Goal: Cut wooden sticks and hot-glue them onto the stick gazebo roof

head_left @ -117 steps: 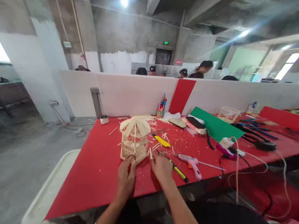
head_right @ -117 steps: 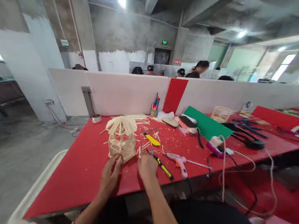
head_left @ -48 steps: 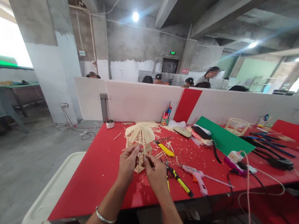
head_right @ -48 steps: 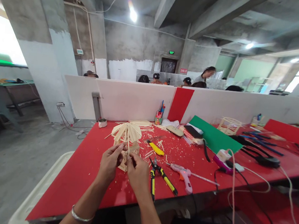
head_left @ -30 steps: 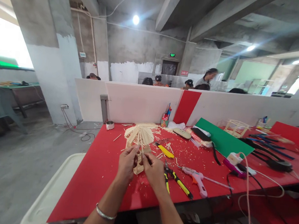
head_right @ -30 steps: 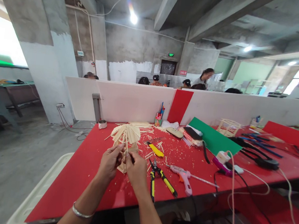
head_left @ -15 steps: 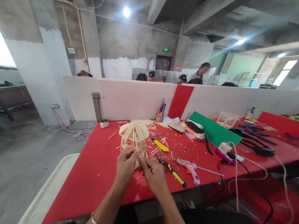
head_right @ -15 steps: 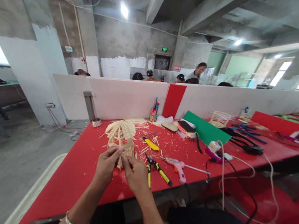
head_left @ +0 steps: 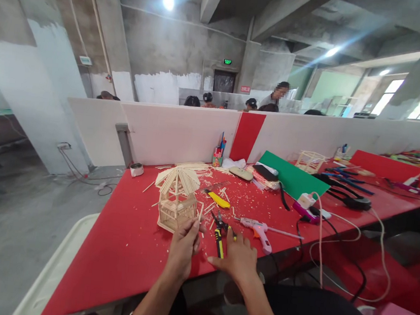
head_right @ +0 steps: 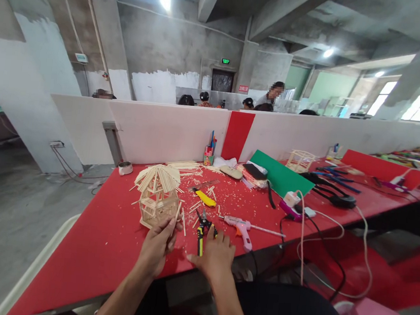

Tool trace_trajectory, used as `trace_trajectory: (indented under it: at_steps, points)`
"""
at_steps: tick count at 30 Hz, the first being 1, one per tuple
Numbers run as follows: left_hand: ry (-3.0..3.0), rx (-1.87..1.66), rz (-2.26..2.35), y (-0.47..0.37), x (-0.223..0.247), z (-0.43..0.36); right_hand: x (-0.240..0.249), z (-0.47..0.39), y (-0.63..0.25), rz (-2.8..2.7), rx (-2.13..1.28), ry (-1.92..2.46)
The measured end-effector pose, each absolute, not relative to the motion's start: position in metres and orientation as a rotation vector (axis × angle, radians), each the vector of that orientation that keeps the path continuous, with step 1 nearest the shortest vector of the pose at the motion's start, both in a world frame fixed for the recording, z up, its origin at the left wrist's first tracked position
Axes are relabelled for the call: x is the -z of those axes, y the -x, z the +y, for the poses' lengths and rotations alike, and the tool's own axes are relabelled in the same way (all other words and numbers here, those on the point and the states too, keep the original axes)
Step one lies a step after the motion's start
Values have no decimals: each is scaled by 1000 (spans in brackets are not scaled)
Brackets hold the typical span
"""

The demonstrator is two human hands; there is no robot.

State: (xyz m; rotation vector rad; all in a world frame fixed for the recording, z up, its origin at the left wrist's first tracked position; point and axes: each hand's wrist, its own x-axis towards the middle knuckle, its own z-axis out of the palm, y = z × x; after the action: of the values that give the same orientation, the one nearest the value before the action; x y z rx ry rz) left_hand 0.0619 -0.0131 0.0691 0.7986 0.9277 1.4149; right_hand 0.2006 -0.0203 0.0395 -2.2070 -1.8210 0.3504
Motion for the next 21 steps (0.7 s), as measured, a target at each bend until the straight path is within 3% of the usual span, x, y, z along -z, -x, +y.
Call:
trace_trajectory:
  at_steps: [8,15,21]
  points:
    - [-703,-1424,903,-55,-76,-16,-44,-3,-217,-1491,-738,1977]
    - [-574,-1295,767,-54,-79,-16,-52,-32,-232,-1234,-1263,1319]
    - [-674,-1386,800,-60,-79,-16,-65,-49,-206,-978,-1661,761]
